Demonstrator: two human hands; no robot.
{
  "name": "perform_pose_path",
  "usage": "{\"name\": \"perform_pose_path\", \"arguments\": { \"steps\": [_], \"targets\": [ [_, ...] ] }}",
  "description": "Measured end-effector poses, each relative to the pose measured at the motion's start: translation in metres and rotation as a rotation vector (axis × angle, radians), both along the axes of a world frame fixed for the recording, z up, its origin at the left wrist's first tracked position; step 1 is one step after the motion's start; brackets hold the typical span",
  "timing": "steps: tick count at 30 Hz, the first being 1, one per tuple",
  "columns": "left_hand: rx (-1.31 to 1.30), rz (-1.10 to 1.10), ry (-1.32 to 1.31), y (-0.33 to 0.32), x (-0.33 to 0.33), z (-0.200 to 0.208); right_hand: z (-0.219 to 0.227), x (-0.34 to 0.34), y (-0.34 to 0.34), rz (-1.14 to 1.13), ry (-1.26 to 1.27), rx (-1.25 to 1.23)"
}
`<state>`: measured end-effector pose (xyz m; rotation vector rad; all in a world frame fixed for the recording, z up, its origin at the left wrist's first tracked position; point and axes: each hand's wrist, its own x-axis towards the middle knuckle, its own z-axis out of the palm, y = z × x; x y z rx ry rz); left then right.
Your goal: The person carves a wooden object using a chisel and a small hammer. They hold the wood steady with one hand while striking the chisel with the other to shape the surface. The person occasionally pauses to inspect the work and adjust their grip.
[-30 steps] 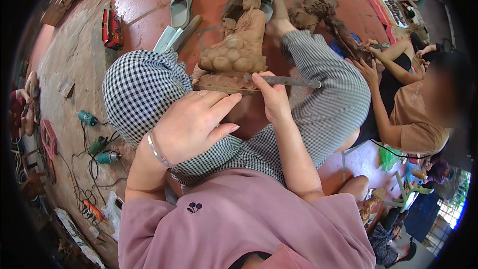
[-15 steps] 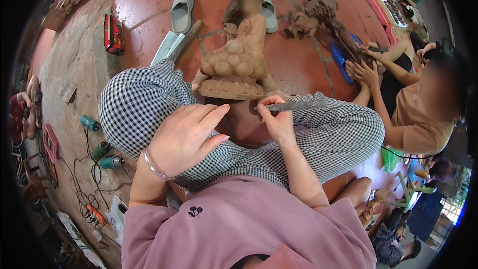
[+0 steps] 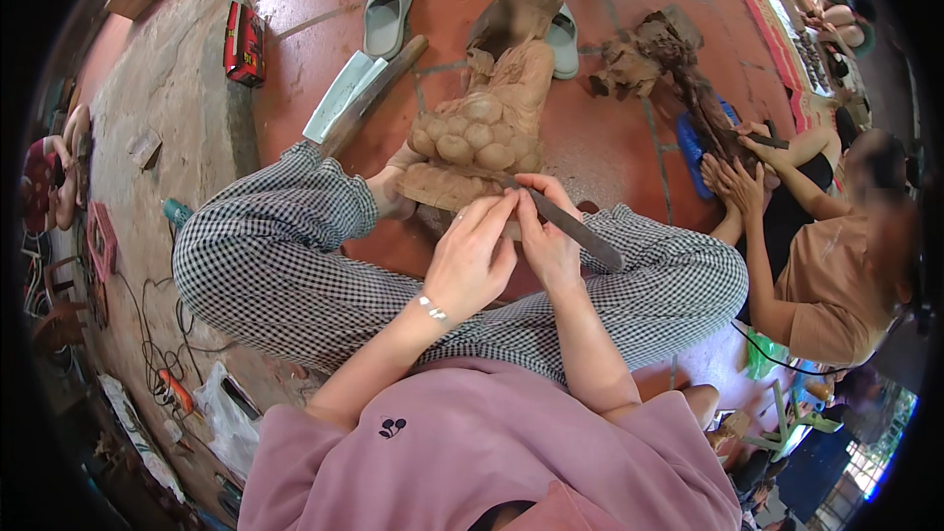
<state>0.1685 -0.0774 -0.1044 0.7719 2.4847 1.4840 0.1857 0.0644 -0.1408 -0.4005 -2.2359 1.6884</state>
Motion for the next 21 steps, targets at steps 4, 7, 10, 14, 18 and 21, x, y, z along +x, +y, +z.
{"name": "perform_pose_path", "arguments": {
  "steps": [4,7,10,14,18,21],
  "targets": [
    [0.026,0.155,0.102,0.024,-0.004,-0.026,-0.005,-0.004,0.013,0.012,0.087,0.156],
    [0.009,0.175,0.228,0.021,-0.006,-0.028,0.006,0.004,0.007,0.018,0.031,0.169],
    [0.046,0.093,0.101,0.014,0.0,-0.029,0.013,0.009,0.013,0.101,-0.067,0.187],
    [0.088,0.001,-0.187,0.009,0.008,-0.032,0.019,0.011,0.02,0.214,-0.15,0.116],
    [0.328,-0.046,-0.536,0.016,0.016,-0.028,0.003,0.014,0.032,0.115,-0.098,-0.375],
    [0.552,-0.093,-0.899,0.015,0.023,-0.026,0.009,0.003,0.026,-0.077,-0.026,-0.515]
  ]
}}
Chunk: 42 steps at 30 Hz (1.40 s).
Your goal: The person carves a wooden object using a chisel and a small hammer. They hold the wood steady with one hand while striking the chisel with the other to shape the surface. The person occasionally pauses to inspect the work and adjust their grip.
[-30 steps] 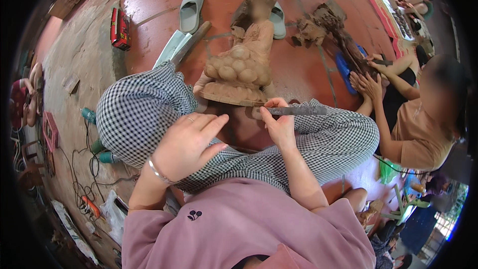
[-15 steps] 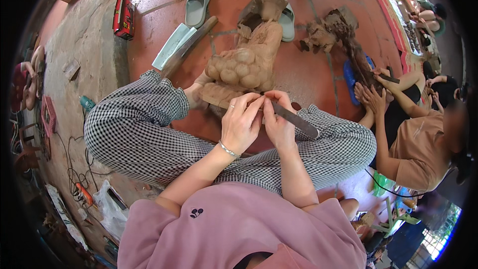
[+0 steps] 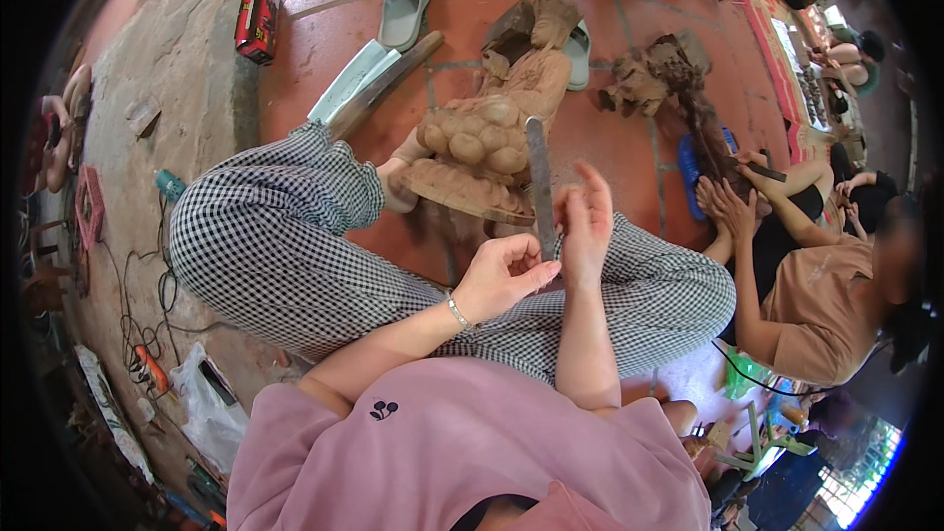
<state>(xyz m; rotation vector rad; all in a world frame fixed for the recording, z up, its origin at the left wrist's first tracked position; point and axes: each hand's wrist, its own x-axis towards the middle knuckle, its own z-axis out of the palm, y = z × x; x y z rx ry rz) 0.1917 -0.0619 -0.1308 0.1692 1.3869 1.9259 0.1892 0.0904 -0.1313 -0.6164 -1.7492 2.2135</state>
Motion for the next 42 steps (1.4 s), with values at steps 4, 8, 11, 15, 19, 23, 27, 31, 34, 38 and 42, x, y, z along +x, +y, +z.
{"name": "perform_pose_path", "arguments": {
  "steps": [4,8,11,15,19,23,27,31,34,38,42],
  "targets": [
    [0.171,-0.097,-0.245,-0.003,-0.001,0.009,-0.023,-0.007,-0.012,0.016,0.275,0.815],
    [0.204,-0.135,-0.201,-0.002,0.003,0.009,-0.014,-0.012,-0.019,0.113,0.329,1.032],
    [0.199,-0.205,-0.241,-0.005,0.002,0.007,-0.024,-0.01,-0.024,0.131,0.283,0.916],
    [-0.093,0.03,0.196,-0.011,-0.003,-0.005,-0.027,-0.01,-0.026,0.056,0.211,0.728],
    [-0.358,0.452,0.613,-0.001,-0.032,-0.006,-0.03,-0.01,-0.03,-0.004,0.113,0.533],
    [-0.517,0.371,0.831,0.002,-0.041,-0.018,-0.017,-0.02,-0.033,0.054,0.096,0.686],
    [-0.571,0.314,0.762,0.003,-0.039,-0.016,-0.011,-0.029,-0.03,0.032,0.217,0.842],
    [-0.564,0.294,0.901,0.002,-0.038,-0.026,-0.009,-0.019,-0.024,0.092,0.2,0.98],
    [-0.448,0.337,0.73,0.005,-0.036,-0.025,0.005,-0.025,-0.03,0.022,0.339,0.92],
    [-0.413,0.358,0.586,0.007,-0.036,-0.019,0.003,-0.04,-0.034,0.117,0.272,0.823],
    [-0.365,0.294,0.645,0.002,-0.035,-0.03,-0.002,-0.015,-0.025,0.092,0.178,0.967]
  ]
}}
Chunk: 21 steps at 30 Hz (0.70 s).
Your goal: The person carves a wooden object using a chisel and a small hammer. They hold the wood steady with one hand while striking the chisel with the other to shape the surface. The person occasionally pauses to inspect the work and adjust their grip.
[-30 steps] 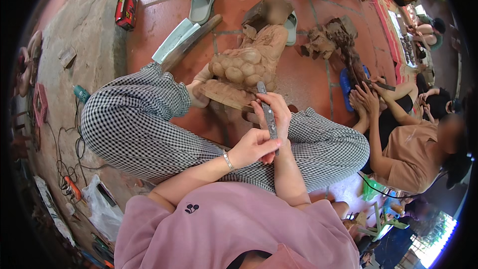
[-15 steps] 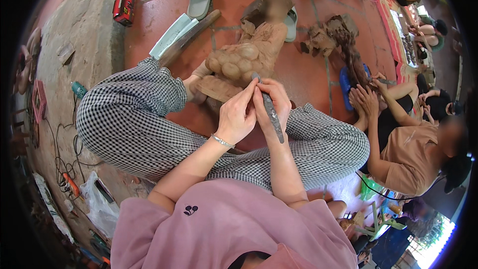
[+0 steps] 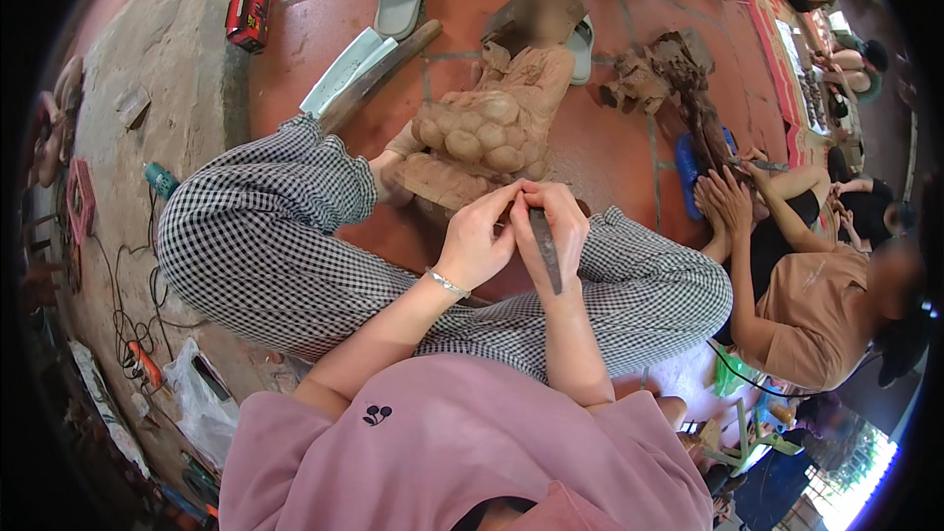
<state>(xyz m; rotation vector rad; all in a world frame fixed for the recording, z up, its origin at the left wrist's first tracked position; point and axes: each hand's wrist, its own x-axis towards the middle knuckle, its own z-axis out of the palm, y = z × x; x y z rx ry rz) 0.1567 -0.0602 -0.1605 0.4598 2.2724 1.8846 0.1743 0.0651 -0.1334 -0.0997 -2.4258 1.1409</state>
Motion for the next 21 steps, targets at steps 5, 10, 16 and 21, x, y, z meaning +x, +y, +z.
{"name": "perform_pose_path", "arguments": {
  "steps": [5,10,16,21],
  "targets": [
    [-0.044,0.056,-0.076,0.004,-0.004,0.013,0.007,-0.026,-0.006,0.092,0.139,-0.067],
    [-0.135,-0.051,0.083,-0.001,0.0,-0.004,-0.001,-0.001,0.002,0.021,0.04,-0.013],
    [-0.228,-0.018,-0.038,0.003,0.0,0.01,0.004,-0.017,0.001,0.075,0.113,-0.11],
    [-0.073,-0.019,-0.107,0.005,0.001,0.009,-0.007,-0.005,0.007,0.093,0.09,-0.133]
  ]
}}
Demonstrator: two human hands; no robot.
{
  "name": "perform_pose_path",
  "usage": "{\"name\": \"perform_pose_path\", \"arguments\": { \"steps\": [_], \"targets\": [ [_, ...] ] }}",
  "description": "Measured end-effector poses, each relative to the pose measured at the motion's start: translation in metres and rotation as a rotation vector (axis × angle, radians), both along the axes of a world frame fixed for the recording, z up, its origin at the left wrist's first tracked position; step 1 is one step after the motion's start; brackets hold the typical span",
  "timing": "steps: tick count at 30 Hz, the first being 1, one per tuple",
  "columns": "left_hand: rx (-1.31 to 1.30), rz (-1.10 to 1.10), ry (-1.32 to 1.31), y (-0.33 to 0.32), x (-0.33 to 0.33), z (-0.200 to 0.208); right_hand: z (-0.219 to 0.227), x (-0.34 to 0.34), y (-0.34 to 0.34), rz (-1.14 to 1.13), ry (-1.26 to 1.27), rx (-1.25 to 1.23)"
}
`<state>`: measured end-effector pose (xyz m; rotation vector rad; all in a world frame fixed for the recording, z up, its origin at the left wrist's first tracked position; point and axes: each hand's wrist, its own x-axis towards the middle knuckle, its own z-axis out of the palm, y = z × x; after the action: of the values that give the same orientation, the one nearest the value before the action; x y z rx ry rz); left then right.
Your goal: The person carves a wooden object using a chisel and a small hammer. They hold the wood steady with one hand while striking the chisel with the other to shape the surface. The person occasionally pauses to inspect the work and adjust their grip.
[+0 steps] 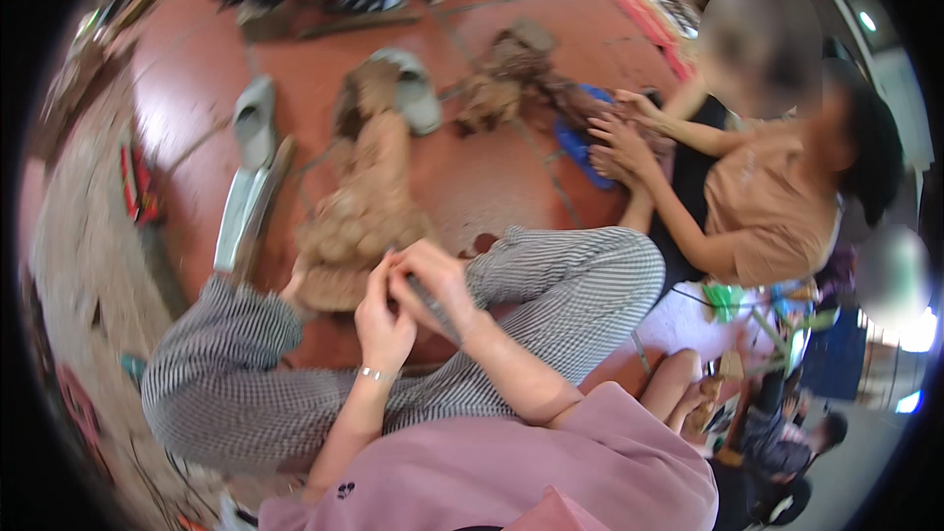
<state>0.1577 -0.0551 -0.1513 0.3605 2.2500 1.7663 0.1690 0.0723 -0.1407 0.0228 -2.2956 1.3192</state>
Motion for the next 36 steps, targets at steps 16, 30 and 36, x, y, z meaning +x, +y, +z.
{"name": "perform_pose_path", "arguments": {
  "steps": [16,30,36],
  "targets": [
    [-0.005,-0.047,0.211,0.001,0.003,-0.005,-0.004,-0.003,-0.015,-0.073,0.142,-0.192],
    [0.02,-0.049,0.179,0.009,0.003,-0.012,-0.009,-0.003,-0.011,-0.033,0.106,-0.139],
    [-0.036,-0.013,0.059,-0.001,0.0,0.0,0.012,-0.003,-0.004,0.049,0.021,-0.005]
  ]
}}
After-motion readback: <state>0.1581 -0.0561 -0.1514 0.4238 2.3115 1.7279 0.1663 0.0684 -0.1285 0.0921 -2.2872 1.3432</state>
